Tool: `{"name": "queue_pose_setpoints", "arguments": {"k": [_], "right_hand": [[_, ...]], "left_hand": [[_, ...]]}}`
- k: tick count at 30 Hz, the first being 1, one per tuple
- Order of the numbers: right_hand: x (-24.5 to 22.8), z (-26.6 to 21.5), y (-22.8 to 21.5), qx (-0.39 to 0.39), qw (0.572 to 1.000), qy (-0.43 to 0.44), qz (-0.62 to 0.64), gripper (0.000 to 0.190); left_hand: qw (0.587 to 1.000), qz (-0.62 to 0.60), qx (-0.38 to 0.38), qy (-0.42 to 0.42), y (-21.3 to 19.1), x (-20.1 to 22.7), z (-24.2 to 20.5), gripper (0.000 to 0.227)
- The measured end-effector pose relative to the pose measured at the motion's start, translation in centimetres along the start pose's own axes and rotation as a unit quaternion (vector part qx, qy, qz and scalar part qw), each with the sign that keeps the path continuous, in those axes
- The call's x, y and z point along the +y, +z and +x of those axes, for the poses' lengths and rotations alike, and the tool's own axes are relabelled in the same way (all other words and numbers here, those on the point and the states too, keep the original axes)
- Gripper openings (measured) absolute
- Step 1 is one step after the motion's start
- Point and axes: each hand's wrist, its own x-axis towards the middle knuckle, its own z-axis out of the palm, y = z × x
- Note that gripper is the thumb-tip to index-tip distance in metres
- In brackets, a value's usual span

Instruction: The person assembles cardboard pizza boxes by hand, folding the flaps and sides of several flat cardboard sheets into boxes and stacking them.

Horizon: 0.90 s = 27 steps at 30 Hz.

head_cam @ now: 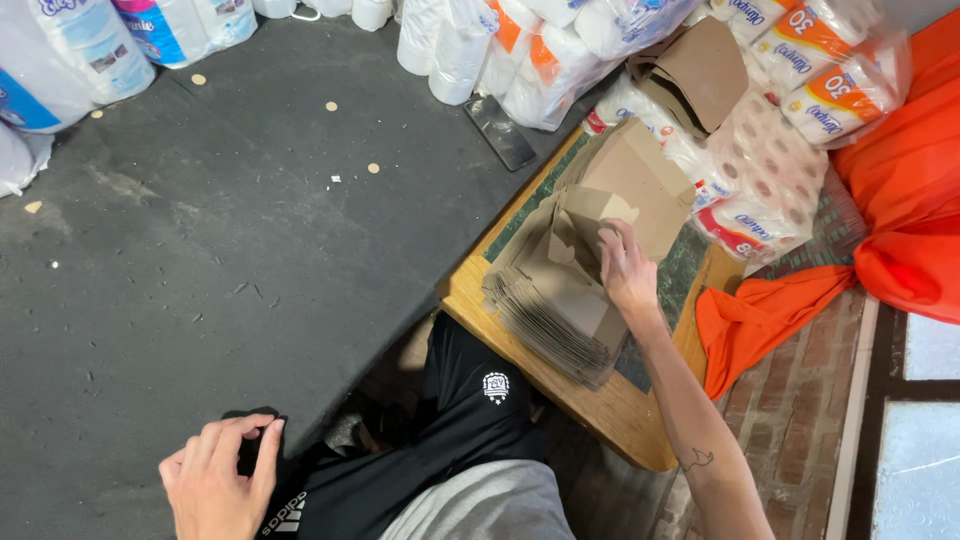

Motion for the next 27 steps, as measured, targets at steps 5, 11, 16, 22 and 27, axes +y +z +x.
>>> {"name": "queue_pose_setpoints", "arguments": {"k": [5, 11, 16, 22, 27], "right_hand": [[-0.5, 1.4, -2.2, -0.223, 0.938, 0.263, 0.036, 0.018], [-2.6, 2.0, -6.4, -0.241, 0.952, 0.174, 0.073, 0.084], [3.0, -3.2, -2.8, -0.193, 0.974, 0.122, 0.008, 0.045], [5.4, -2.1, -7.1, -0.095, 0.983, 0.142, -0.066, 0.040], [3.2, 1.9, -17.7, 0.103, 0.969, 0.034, -0.221, 0.041]], "left_hand": [[1.000, 0.001, -0.002, 0.009, 0.2, -0.3, 0.0, 0.013], [1.000, -0.004, -0.020, 0.005, -0.7, 0.3, 0.1, 0.013], [1.000, 0.003, -0.025, 0.008, -0.7, 0.3, 0.1, 0.016], [1.000, 0.016, -0.008, 0.009, 0.0, 0.0, 0.0, 0.015], [1.000, 0.004, -0.029, -0.004, -0.4, 0.2, 0.1, 0.013]]}}
